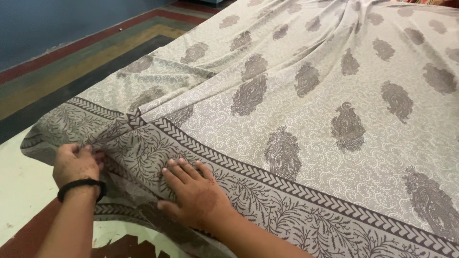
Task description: The person folds a large patterned bed sheet on a table. They start by folding the sheet in half lengthwise, then fold the edges inward to create a straight border, and finally fold the sheet into a smaller rectangular shape.
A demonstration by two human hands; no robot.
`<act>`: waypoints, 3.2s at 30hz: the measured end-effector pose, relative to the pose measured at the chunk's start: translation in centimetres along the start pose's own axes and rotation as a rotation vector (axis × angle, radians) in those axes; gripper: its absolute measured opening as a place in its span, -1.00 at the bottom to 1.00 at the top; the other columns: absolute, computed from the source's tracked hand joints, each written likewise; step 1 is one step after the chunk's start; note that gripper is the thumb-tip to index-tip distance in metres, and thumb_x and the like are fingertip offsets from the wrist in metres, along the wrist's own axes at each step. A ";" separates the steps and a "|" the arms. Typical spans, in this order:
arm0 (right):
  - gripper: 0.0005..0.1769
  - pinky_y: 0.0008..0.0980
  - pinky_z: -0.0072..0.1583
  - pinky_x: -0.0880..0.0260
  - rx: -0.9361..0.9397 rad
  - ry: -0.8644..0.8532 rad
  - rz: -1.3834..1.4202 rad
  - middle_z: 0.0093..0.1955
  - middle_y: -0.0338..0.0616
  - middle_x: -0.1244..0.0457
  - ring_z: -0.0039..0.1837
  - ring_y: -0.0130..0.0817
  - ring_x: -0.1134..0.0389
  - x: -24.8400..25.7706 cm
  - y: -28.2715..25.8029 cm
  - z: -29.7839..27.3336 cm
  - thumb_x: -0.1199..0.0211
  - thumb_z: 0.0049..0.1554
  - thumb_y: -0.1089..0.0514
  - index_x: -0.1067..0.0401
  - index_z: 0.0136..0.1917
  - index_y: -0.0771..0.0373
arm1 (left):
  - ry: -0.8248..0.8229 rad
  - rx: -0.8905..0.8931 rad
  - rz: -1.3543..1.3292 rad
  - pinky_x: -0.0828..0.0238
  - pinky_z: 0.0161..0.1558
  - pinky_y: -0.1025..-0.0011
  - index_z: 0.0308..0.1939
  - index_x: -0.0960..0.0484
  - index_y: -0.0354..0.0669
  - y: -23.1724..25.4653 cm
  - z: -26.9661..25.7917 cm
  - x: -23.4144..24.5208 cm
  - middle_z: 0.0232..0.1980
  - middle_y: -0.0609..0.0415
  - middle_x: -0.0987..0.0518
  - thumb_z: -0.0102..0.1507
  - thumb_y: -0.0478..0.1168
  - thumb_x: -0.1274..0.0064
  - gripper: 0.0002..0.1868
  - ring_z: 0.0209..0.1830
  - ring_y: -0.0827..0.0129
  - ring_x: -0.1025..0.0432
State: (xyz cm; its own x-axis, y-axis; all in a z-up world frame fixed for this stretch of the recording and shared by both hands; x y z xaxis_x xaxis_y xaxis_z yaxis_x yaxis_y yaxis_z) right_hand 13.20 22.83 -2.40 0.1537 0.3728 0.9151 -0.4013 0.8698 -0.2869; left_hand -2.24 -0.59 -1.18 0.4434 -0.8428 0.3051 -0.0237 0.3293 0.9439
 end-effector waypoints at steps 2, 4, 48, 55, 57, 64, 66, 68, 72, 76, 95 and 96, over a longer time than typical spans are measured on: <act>-0.26 0.02 0.59 0.28 -0.049 0.007 0.097 0.68 -0.02 0.08 0.71 -0.14 0.18 0.0 0.1 0.1 0.13 0.34 -0.25 -0.03 0.61 0.22 | 0.015 0.074 0.241 -0.51 -0.01 0.10 0.32 -0.36 -0.19 0.8 -1.0 -0.2 0.10 -0.15 -0.57 0.46 -0.21 0.01 -0.64 0.03 0.09 -0.55; -0.30 0.03 0.56 0.29 -0.061 0.003 0.104 0.66 -0.03 0.05 0.69 -0.15 0.18 -0.1 0.0 0.2 0.16 0.34 -0.21 -0.06 0.58 0.23 | -0.008 0.102 0.336 -0.42 0.14 0.02 0.41 -0.23 -0.11 1.1 -2.2 -0.4 0.18 -0.15 -0.55 0.41 -0.19 -0.04 -0.48 0.14 0.02 -0.49; -0.29 -0.04 0.62 0.36 -0.283 0.225 0.170 0.72 0.10 0.22 0.72 -0.09 0.28 1.1 0.4 -0.3 0.33 0.39 -0.14 0.11 0.64 0.30 | -0.093 0.233 -0.216 -0.51 -0.41 0.26 -0.11 -0.51 -0.41 -6.2 -8.5 -0.9 -0.35 -0.01 -0.56 0.36 -0.18 -0.04 -0.73 -0.49 0.22 -0.49; -0.25 -0.06 0.61 0.52 -0.498 -0.154 0.104 0.73 -0.03 0.40 0.73 -0.16 0.46 2.5 -0.1 0.9 0.42 0.36 -0.26 0.30 0.65 0.18 | 0.056 -0.164 0.067 -0.41 -0.05 0.17 0.08 -0.46 -0.47 -12.9 -8.2 -3.0 -0.06 -0.20 -0.57 0.34 -0.27 -0.13 -0.66 -0.09 0.05 -0.49; -0.19 -0.03 0.60 0.55 -0.357 -0.289 0.002 0.73 -0.02 0.46 0.72 -0.16 0.51 2.6 -1.0 1.2 0.32 0.32 -0.28 0.36 0.65 0.14 | 0.059 -0.162 0.112 -0.36 -0.06 0.15 0.17 -0.35 -0.54 -14.1 -8.2 -3.7 0.00 -0.25 -0.53 0.20 -0.33 -0.23 -0.45 -0.04 0.01 -0.46; -0.01 0.05 0.54 0.51 0.112 -0.177 -0.393 0.72 0.01 0.39 0.68 -0.11 0.47 0.1 -2.2 2.2 -0.07 0.14 -0.01 0.38 0.67 0.06 | 0.035 0.317 0.236 -0.47 0.05 0.13 0.03 -0.59 -0.26 -11.0 -8.7 -2.4 -0.04 -0.14 -0.62 0.27 -0.21 -0.18 -0.71 -0.09 0.05 -0.54; -0.02 0.02 0.56 0.48 0.131 -0.202 -0.288 0.73 -0.05 0.37 0.69 -0.17 0.43 0.0 -2.2 2.8 -0.08 0.15 -0.04 0.37 0.67 0.05 | 0.133 0.121 0.283 -0.42 0.08 0.12 -0.03 -0.62 -0.28 -9.8 -8.9 -2.4 -0.02 -0.18 -0.64 0.24 -0.33 -0.13 -0.77 -0.04 0.01 -0.52; -0.04 -0.07 0.62 0.46 0.029 -0.369 0.049 0.75 -0.15 0.39 0.72 -0.29 0.42 0.7 -1.6 4.4 -0.05 0.21 -0.16 0.38 0.66 0.09 | 0.103 -0.098 0.253 -0.43 0.09 0.14 0.01 -0.60 -0.30 -7.9 -8.9 -1.7 0.02 -0.20 -0.62 0.32 -0.30 -0.08 -0.80 -0.01 0.00 -0.52; -0.24 -0.06 0.62 0.49 -0.413 -0.264 -0.013 0.76 -0.16 0.40 0.73 -0.26 0.45 1.6 0.7 6.5 0.26 0.37 -0.24 0.31 0.68 0.09 | -0.009 -0.562 0.303 -0.40 0.25 0.18 0.02 -0.62 -0.24 -3.2 -8.4 -0.8 0.10 -0.16 -0.60 0.39 -0.36 0.06 -0.82 0.23 0.00 -0.45; -0.24 -0.11 0.61 0.49 -0.604 -0.149 -0.049 0.74 -0.27 0.38 0.72 -0.31 0.43 -0.3 2.4 7.3 0.41 0.31 -0.27 0.27 0.67 0.02 | -0.319 -0.994 0.400 -0.18 0.41 0.18 0.29 -0.51 -0.13 -1.1 -8.5 -4.5 0.34 -0.08 -0.51 0.35 -0.21 0.16 -0.58 0.43 0.09 -0.30; -0.38 -0.23 0.66 0.19 -0.370 0.033 0.023 0.65 -0.25 -0.04 0.69 -0.32 0.04 1.8 15.2 8.7 0.19 0.28 -0.11 -0.20 0.56 0.01 | -0.801 -0.888 0.889 0.52 0.55 0.05 0.58 0.04 0.09 2.7 -7.0 -17.5 0.65 0.15 0.03 0.39 0.17 0.46 -0.31 0.66 0.24 0.25; -0.37 -0.20 0.65 0.24 -0.486 0.046 -0.001 0.66 -0.23 0.02 0.69 -0.31 0.09 1.8 15.6 8.9 0.20 0.29 -0.12 -0.14 0.58 0.04 | -0.816 -0.789 0.972 0.55 0.55 0.07 0.59 0.05 0.20 3.5 -6.9 -17.9 0.64 0.23 0.05 0.38 0.19 0.48 -0.30 0.65 0.31 0.28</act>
State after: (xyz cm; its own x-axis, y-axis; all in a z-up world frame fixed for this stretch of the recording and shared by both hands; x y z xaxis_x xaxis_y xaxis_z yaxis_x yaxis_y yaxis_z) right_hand -0.83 34.13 -2.73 0.1976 0.3763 0.9052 0.0653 0.9163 -0.3951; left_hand -4.09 18.56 -4.17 -0.0769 -0.0765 0.9941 0.5878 0.8019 0.1072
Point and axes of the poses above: each hand's wrist, its own z-axis towards the middle knuckle, its own x-axis out of the back of the hand, y = z × x, the point moved 1 cm from there along z, towards the middle knuckle
